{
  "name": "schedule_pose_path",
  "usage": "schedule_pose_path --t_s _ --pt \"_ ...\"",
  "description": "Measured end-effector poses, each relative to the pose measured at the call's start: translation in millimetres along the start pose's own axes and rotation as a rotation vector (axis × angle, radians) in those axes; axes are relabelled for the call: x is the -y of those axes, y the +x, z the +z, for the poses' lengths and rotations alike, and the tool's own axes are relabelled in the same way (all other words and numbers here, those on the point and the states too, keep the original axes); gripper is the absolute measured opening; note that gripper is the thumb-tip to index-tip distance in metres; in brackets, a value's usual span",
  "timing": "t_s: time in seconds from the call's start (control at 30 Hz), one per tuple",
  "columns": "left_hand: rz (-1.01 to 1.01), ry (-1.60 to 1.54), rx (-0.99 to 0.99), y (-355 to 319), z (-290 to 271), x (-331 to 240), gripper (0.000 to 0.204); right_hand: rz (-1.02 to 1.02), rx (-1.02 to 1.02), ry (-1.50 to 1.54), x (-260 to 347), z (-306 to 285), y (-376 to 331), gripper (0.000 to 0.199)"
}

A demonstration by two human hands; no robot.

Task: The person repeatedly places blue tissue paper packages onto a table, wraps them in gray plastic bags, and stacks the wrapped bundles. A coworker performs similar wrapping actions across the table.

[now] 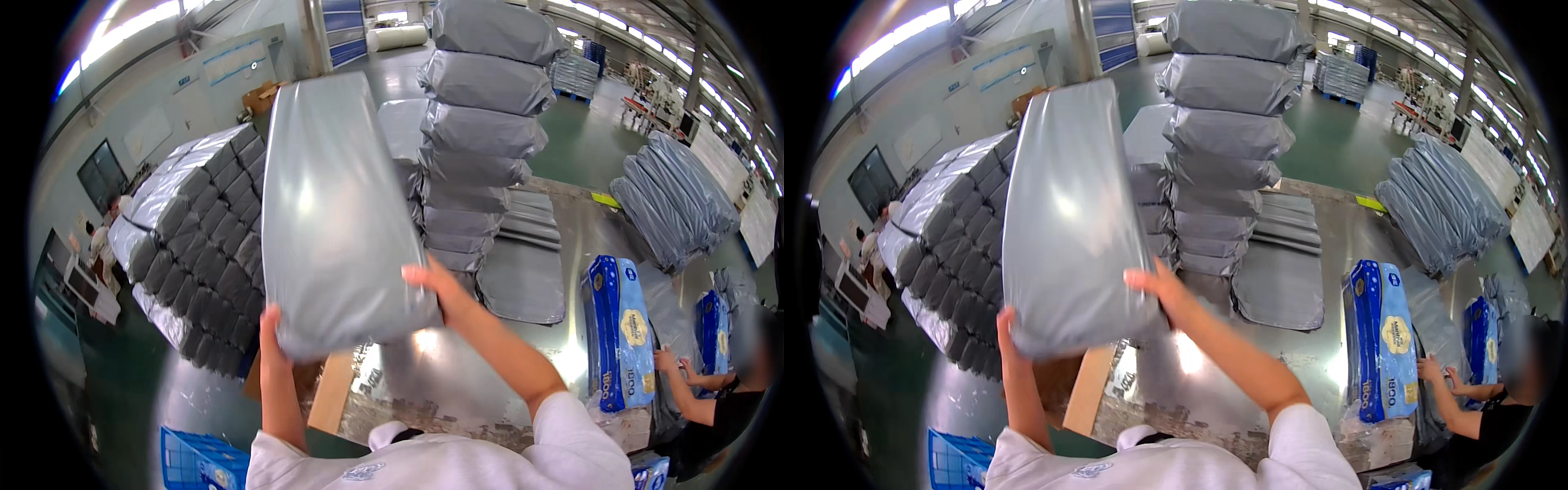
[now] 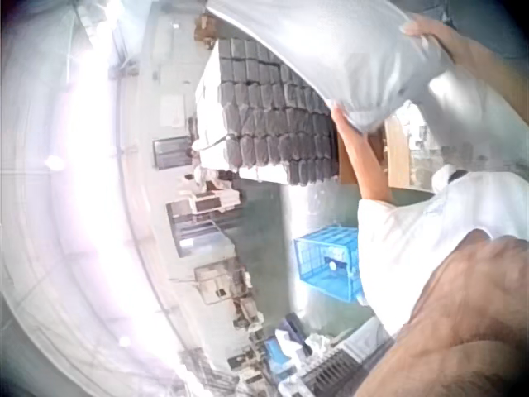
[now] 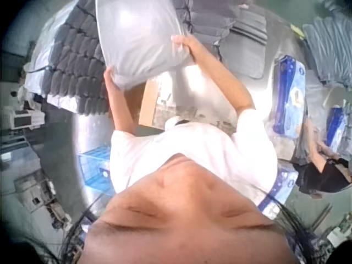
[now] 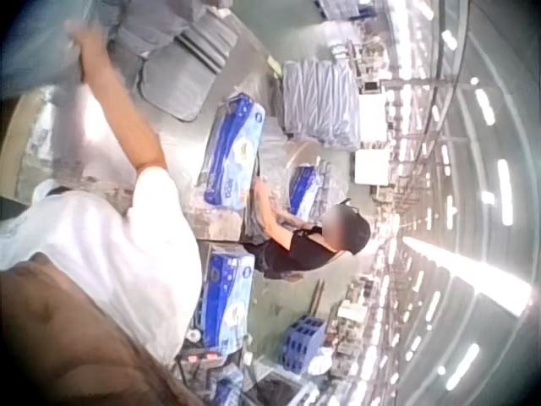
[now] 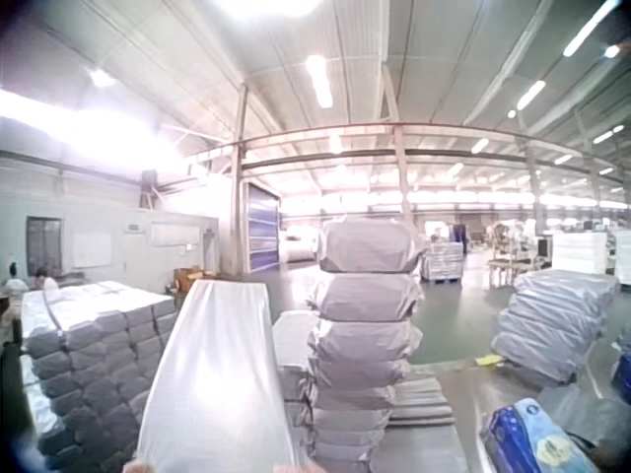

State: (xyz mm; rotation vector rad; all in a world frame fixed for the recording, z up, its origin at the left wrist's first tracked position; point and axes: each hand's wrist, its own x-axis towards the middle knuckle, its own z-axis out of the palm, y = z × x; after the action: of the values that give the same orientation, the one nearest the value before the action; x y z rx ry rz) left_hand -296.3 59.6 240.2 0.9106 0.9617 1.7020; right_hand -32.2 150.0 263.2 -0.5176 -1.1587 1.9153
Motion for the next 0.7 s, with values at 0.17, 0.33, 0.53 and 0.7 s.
schedule_pose_path --t_s 0.17,0.33,0.53,0.7 --pt "-0.078 -0.127 0.152 249 35 -25 0.048 -0.145 -0.071 0.081 62 -42 181 0.061" --pt "-0.198 0.074 0.097 397 88 77 0.056 -0.395 -0.567 -0.446 50 -156 275 0.088" --pt "0.147 0.138 0.117 305 33 168 0.03 -0.173 -0.3 -0.35 -91 -169 126 0.05" --pt "-0.306 0.253 0.039 140 -103 289 0.014 0.119 -0.795 -0.726 -200 -298 -101 0.035"
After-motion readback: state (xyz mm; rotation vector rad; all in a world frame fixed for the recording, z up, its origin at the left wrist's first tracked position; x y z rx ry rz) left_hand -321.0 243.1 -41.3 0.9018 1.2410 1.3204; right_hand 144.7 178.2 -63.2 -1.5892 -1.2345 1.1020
